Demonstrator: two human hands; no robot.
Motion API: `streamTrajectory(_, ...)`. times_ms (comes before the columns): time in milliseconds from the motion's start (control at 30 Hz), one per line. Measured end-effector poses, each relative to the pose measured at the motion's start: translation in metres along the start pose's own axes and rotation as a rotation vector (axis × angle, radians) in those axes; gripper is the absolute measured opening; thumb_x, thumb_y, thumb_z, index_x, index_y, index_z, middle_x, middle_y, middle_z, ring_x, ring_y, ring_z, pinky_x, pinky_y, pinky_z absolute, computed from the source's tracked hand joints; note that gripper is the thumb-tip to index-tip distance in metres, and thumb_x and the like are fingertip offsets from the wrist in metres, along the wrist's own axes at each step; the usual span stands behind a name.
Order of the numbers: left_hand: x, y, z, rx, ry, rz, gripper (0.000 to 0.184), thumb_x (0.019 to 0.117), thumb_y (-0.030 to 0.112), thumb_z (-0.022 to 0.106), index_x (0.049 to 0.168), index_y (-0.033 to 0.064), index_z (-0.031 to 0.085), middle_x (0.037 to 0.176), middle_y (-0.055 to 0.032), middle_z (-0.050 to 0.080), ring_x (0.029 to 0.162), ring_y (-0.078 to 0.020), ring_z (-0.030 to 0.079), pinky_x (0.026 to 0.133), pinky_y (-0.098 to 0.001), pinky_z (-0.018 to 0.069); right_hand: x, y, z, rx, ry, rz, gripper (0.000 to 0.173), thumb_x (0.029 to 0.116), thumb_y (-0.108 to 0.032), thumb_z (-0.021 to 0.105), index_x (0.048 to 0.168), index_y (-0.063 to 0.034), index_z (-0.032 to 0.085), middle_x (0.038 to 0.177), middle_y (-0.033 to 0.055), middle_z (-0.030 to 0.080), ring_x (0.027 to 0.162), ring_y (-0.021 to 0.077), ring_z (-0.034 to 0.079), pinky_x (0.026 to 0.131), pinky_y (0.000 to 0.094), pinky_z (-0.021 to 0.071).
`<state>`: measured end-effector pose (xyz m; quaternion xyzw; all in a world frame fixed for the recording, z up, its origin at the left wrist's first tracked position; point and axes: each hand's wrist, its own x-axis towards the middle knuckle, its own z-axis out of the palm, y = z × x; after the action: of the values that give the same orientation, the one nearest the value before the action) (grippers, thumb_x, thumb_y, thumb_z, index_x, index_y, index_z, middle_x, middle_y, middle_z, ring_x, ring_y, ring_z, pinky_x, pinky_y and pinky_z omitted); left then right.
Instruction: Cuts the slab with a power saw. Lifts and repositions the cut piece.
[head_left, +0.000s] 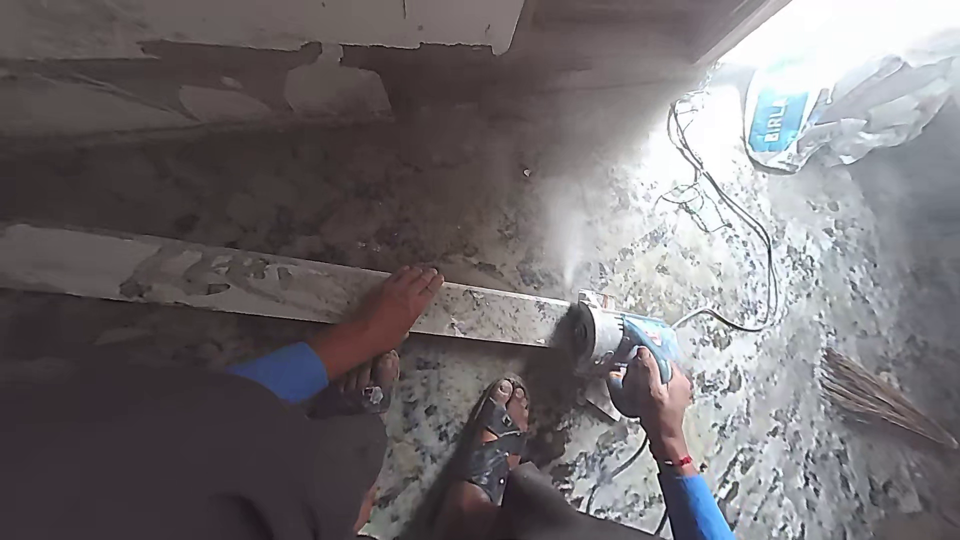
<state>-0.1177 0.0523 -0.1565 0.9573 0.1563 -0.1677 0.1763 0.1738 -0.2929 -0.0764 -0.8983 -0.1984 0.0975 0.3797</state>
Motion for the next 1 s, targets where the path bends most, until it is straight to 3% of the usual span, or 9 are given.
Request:
streamTrajectory(167, 0.0, 0.003, -0.006, -0.022, -0.038, -0.019, 0.103, 0.0696, 0.012, 0.091, 0.157, 0.0031, 0.036, 0.159, -0.0209, 0.041, 0.148, -0.0379, 0.038, 0.123, -0.0515, 0.0283, 0.011, 0.001, 0.003, 0.029, -0.02, 0.007, 0.051, 0.0963, -0.049, 0.057, 0.095, -0.0001, 0.067, 0.064, -0.0028, 0.061, 0.053, 0.0053, 0.059, 0.055, 0.0289, 0.056)
streamTrajectory(300, 0.001, 0.004, -0.009, -0.037, -0.067, -0.025, 0.106, 0.0695, 0.013, 0.092, 0.158, 0.0025, 0.034, 0.16, -0.0212, 0.039, 0.148, -0.0388, 0.037, 0.123, -0.0525, 0.0276, 0.02, -0.003, 0.004, 0.007, -0.035, 0.017, 0.053, 0.0962, -0.051, 0.055, 0.098, -0.0005, 0.069, 0.066, -0.0016, 0.063, 0.057, 0.0056, 0.06, 0.059, 0.0298, 0.0558)
streamTrajectory(567, 0.0, 0.006, -0.009, -0.027, -0.057, -0.027, 0.104, 0.0701, 0.011, 0.091, 0.157, 0.0019, 0.034, 0.16, -0.0199, 0.039, 0.149, -0.0359, 0.037, 0.123, -0.0507, 0.0265, 0.025, -0.004, 0.006, 0.025, -0.041, 0.01, 0.052, 0.097, -0.053, 0.053, 0.092, -0.0028, 0.068, 0.062, -0.0021, 0.061, 0.051, 0.0084, 0.06, 0.052, 0.0323, 0.0559)
streamTrajectory(1000, 0.001, 0.006, -0.008, -0.022, -0.05, -0.024, 0.104, 0.07, 0.011, 0.091, 0.157, 0.0023, 0.034, 0.159, -0.0201, 0.04, 0.148, -0.0371, 0.038, 0.123, -0.0514, 0.027, 0.032, -0.009, 0.008, 0.063, -0.071, -0.021, 0.05, 0.099, -0.05, 0.053, 0.092, -0.0023, 0.068, 0.059, -0.002, 0.06, 0.049, 0.0099, 0.058, 0.05, 0.0328, 0.0554)
